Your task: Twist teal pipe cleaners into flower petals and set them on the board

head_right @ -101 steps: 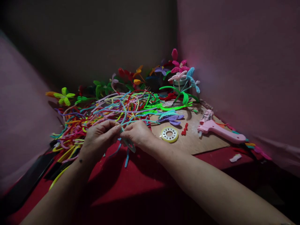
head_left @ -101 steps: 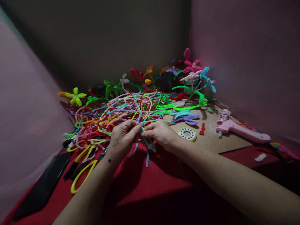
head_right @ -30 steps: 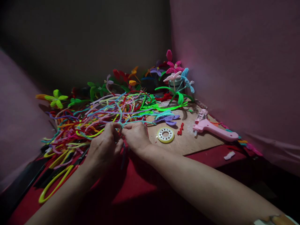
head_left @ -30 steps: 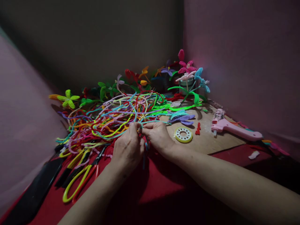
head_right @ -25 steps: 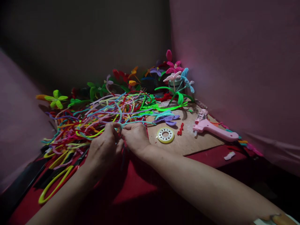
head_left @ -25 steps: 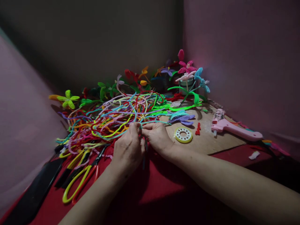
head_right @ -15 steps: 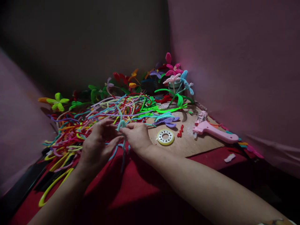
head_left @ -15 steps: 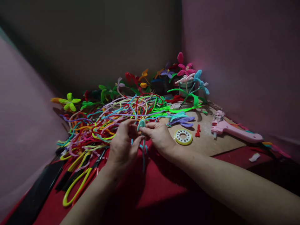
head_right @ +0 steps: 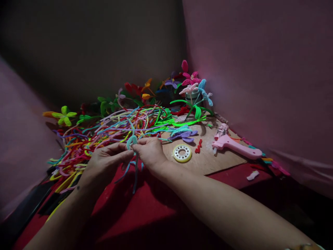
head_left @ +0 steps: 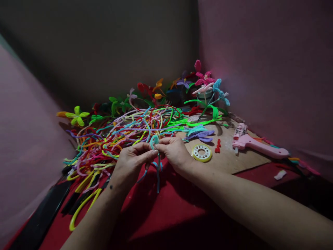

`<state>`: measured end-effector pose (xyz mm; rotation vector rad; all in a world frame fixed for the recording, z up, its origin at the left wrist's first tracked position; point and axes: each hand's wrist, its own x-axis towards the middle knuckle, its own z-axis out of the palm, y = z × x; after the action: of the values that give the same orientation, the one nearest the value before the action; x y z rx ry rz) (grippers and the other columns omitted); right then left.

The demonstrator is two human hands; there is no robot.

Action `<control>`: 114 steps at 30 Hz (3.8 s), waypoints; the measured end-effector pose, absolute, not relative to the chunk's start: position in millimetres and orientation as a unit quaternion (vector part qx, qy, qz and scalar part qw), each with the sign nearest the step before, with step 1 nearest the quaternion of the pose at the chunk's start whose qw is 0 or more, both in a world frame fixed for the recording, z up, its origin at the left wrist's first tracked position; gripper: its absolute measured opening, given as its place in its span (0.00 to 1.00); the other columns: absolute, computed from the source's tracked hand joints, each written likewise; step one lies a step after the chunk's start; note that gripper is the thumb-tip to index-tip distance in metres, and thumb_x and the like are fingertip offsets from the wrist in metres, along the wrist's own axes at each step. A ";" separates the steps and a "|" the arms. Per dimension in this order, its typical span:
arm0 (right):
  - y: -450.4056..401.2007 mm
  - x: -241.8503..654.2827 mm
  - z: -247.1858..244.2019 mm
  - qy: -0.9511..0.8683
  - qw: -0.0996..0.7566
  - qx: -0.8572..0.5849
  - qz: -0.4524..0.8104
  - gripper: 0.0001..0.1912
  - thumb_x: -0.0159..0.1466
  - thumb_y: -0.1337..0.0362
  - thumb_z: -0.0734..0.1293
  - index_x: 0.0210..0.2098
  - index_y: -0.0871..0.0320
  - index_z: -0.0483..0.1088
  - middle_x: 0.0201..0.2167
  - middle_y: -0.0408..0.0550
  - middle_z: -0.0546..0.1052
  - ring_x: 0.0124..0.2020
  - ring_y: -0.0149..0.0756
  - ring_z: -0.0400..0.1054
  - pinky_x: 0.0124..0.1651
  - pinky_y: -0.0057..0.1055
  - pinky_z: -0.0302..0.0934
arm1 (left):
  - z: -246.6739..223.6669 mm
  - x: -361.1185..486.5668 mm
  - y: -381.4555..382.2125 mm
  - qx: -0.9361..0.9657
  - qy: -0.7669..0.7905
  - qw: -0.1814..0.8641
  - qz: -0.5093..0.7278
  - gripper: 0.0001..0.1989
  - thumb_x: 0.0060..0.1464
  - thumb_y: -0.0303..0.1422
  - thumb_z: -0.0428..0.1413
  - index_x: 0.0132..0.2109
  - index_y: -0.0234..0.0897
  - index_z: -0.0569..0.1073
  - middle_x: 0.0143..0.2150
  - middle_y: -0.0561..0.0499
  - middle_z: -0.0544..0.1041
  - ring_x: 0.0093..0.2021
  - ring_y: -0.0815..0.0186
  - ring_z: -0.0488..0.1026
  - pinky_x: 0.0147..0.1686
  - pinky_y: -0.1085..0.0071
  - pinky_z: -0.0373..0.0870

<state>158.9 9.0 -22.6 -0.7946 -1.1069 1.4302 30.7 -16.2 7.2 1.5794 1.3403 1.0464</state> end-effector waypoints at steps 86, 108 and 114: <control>15.7 156.4 -19.6 -0.265 0.614 -0.238 0.704 0.07 0.44 0.66 0.69 0.17 0.62 0.68 0.12 0.38 0.65 0.14 0.23 0.53 0.15 0.23 0.47 | 10.8 35.8 -15.2 0.534 0.540 0.516 0.395 0.15 0.42 0.41 0.60 0.33 0.34 0.71 0.15 0.62 0.57 0.12 0.81 0.49 0.11 0.82 0.42; 9.2 154.5 -25.7 -0.517 0.433 -0.337 0.657 0.03 0.47 0.69 0.66 0.19 0.61 0.66 0.09 0.36 0.63 0.09 0.23 0.55 0.12 0.21 0.50 | 9.8 17.5 -9.2 0.582 0.539 0.435 0.426 0.12 0.48 0.39 0.56 0.32 0.33 0.70 0.14 0.58 0.66 0.14 0.76 0.59 0.17 0.80 0.56; 12.3 155.3 -22.3 -0.441 0.455 -0.268 0.725 0.12 0.49 0.59 0.68 0.24 0.61 0.64 0.14 0.40 0.69 0.12 0.26 0.62 0.15 0.24 0.59 | 12.0 11.3 -4.3 0.561 0.545 0.450 0.431 0.15 0.42 0.37 0.60 0.37 0.33 0.70 0.16 0.57 0.69 0.15 0.74 0.62 0.17 0.80 0.58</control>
<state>155.3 12.3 -22.3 -0.6620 -1.0887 1.7897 11.3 -4.3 12.0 1.3858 1.3470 1.0658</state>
